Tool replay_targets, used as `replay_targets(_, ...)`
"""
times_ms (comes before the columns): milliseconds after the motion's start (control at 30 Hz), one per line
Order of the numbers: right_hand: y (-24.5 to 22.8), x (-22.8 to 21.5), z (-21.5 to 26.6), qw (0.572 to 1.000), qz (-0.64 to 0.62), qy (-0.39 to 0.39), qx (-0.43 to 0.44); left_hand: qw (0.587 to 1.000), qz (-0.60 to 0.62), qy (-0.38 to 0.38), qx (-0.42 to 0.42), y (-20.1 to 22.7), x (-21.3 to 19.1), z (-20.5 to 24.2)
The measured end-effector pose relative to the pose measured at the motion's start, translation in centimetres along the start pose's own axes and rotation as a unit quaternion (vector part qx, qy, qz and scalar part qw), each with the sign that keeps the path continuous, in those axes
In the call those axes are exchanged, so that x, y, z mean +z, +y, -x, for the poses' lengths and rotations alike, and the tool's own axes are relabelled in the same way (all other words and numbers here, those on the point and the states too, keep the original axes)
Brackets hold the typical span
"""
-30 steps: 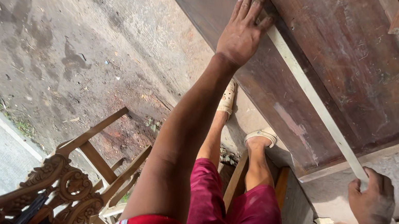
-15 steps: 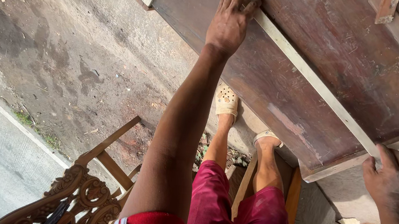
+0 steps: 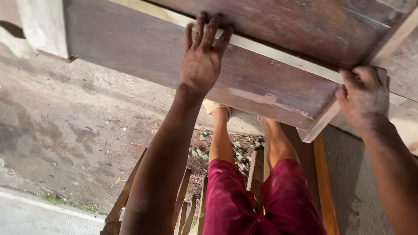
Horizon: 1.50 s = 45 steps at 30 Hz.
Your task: The person sands a thin wooden strip with a power sander, then uses a hand saw to cut a section from the strip before checking its fit against a wooden frame.
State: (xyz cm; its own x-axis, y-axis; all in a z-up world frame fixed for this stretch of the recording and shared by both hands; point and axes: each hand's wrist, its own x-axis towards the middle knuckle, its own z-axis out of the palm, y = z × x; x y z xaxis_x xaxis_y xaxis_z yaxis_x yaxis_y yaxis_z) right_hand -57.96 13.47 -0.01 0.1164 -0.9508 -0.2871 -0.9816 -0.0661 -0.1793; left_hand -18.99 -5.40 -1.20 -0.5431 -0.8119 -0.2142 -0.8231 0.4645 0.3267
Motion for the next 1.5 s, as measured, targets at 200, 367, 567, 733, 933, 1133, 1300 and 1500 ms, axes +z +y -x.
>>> replay_targets(200,-0.9,-1.9,0.8,0.989,-0.096,0.080,0.084,0.998,-0.046,0.027,-0.037,0.5,0.9,0.2)
replay_targets(367,1.8,-2.2,4.0,0.982,-0.048,0.065,0.168,0.998,-0.049,0.045,-0.009,-0.1,0.1,-0.5)
replay_targets(567,2.8,-0.9,4.6,0.979,-0.124,0.074,0.141,0.998,-0.057,0.033,-0.016,0.5,-1.1,-0.3)
replay_targets(733,3.7,0.0,4.3,0.978,-0.160,0.073,0.111,0.998,-0.054,0.044,-0.008,0.3,-1.1,-0.4)
replay_targets(933,3.5,-2.4,3.9,0.984,-0.116,0.013,0.131,0.997,-0.060,-0.053,-0.014,2.2,-3.4,-2.4)
replay_targets(1133,0.2,-5.2,5.1,0.972,-0.098,0.030,0.211,0.998,-0.063,-0.005,0.009,1.8,-8.3,-9.7)
replay_targets(1300,-6.3,-4.7,9.9,0.947,-0.117,0.002,0.299,0.982,-0.158,0.026,0.102,-3.8,-11.9,-23.2)
replay_targets(1500,-22.3,-1.2,13.3,0.907,-0.231,0.037,0.349,0.974,-0.186,-0.090,0.092,-8.1,-13.1,-29.8)
